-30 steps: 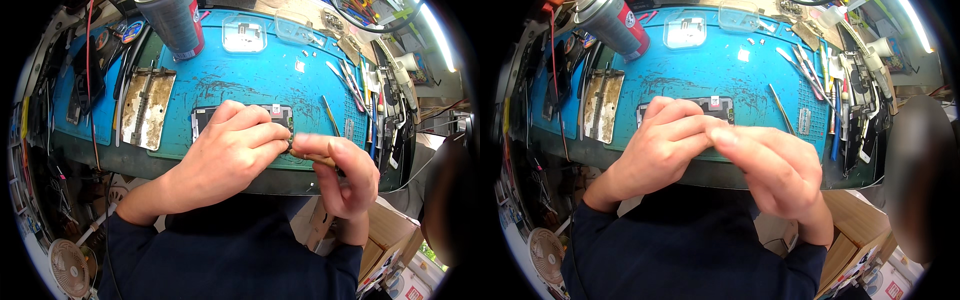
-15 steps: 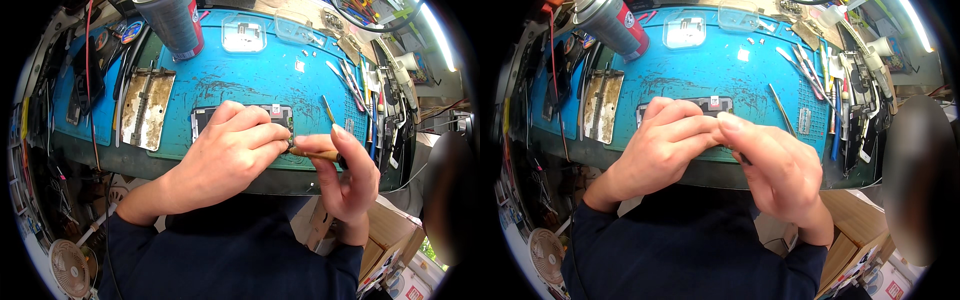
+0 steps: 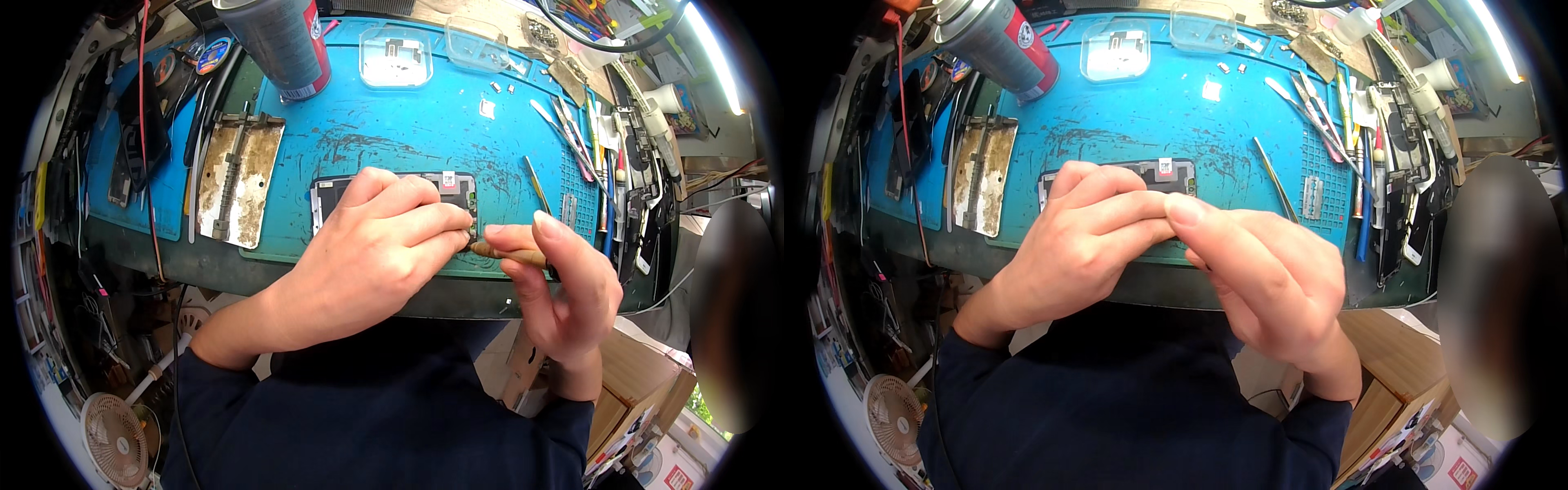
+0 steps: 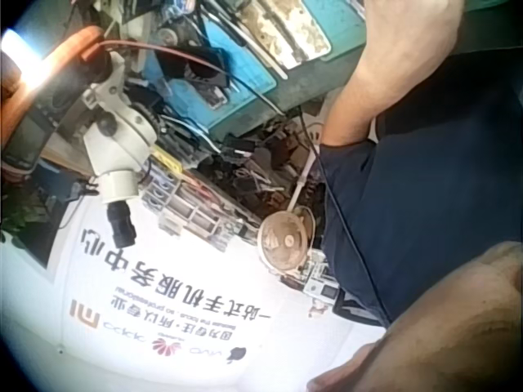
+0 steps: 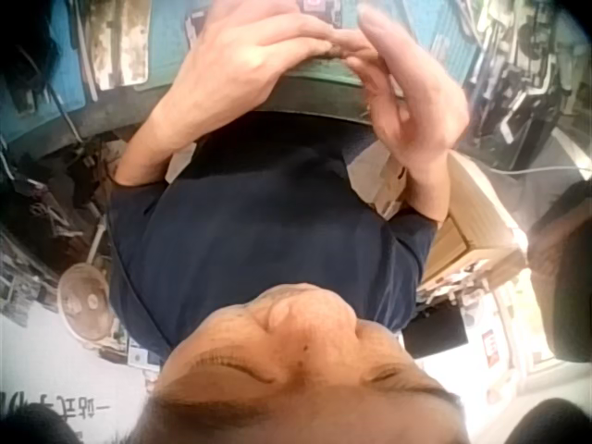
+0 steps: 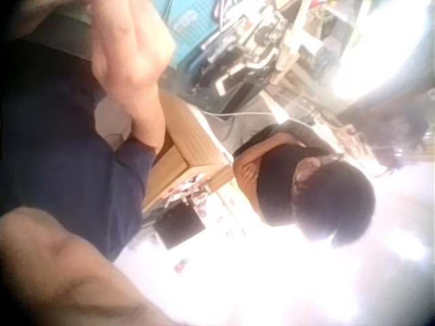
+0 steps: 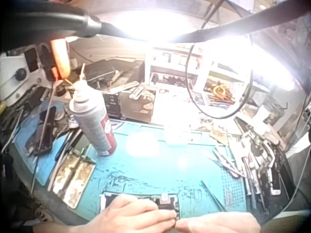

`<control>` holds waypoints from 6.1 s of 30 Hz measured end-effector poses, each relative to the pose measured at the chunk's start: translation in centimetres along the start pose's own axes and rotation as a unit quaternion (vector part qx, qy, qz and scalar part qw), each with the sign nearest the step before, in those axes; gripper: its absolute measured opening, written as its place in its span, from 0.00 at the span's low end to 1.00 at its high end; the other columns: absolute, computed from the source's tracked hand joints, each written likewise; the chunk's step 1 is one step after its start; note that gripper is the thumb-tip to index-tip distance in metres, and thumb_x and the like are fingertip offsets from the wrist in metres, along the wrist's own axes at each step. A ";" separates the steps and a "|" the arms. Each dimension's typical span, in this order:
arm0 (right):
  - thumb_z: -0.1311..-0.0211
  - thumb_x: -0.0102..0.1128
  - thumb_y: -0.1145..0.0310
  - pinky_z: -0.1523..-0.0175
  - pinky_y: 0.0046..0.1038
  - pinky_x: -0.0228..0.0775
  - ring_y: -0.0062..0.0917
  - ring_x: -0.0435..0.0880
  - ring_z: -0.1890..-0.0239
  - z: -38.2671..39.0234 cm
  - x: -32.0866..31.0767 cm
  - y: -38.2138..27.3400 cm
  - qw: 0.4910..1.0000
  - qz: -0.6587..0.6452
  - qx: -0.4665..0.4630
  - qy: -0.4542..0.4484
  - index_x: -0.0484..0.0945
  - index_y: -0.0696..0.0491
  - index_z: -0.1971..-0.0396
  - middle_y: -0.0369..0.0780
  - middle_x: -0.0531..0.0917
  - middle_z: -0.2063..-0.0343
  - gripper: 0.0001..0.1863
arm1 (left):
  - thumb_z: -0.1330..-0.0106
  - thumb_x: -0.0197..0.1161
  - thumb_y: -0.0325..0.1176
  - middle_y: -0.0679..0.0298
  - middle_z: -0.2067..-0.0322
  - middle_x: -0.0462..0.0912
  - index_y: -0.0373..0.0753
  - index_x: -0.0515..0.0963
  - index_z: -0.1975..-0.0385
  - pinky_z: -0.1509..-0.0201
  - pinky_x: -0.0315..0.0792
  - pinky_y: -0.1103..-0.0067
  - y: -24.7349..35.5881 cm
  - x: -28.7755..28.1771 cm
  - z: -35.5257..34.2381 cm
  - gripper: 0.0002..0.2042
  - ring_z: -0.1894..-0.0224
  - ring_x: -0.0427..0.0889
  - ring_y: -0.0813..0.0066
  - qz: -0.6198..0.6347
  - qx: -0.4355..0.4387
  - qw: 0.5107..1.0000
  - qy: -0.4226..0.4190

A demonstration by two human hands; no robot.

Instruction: The person uses a screwdriver to remove screws from a disassembled smartphone chassis on a workbench. They then use tweezers to handle small components and a spudger to pry open parts of the device, working on the internal circuitry.

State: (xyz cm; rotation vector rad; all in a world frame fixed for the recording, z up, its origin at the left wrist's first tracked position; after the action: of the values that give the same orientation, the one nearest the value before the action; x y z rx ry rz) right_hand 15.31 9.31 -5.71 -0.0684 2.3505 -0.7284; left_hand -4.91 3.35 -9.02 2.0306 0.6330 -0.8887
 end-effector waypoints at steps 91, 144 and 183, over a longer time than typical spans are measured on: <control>0.53 0.56 0.85 0.73 0.26 0.70 0.24 0.76 0.82 2.3 -1.1 0.5 0.976 0.047 0.207 -0.045 0.77 0.69 0.39 0.44 0.85 0.71 0.34 | 0.51 0.77 0.30 0.62 0.52 0.88 0.44 0.91 0.56 0.57 0.76 0.73 1.2 1.4 -0.4 0.19 0.58 0.85 0.65 -0.046 -0.043 0.997 0.041; 0.16 0.50 0.48 0.68 0.27 0.68 0.21 0.75 0.70 0.9 -4.9 1.4 0.952 -0.009 0.289 0.101 0.85 0.58 0.51 0.37 0.77 0.70 0.27 | 0.48 0.78 0.28 0.62 0.52 0.89 0.38 0.89 0.57 0.58 0.77 0.74 1.6 1.5 -0.3 0.17 0.58 0.86 0.68 -0.069 -0.029 0.996 0.047; 0.26 0.67 0.74 0.61 0.33 0.82 0.33 0.88 0.68 4.1 -1.7 2.8 0.990 -0.096 -0.024 0.102 0.64 0.59 0.33 0.48 0.87 0.67 0.28 | 0.44 0.79 0.28 0.62 0.62 0.88 0.36 0.82 0.55 0.61 0.77 0.71 1.2 1.6 -0.4 0.17 0.61 0.88 0.62 -0.002 -0.012 0.995 0.094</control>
State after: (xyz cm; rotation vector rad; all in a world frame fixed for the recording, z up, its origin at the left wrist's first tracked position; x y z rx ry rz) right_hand 19.52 10.13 -8.71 -0.2562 2.5818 -0.8035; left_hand -2.93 3.25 -9.49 2.1073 0.7464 -0.6931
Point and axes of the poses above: each hand's wrist, its own z-axis away from the middle knuckle, its own x-axis out of the palm, y = z × x, the point moved 2 cm from there along -z, towards the middle knuckle
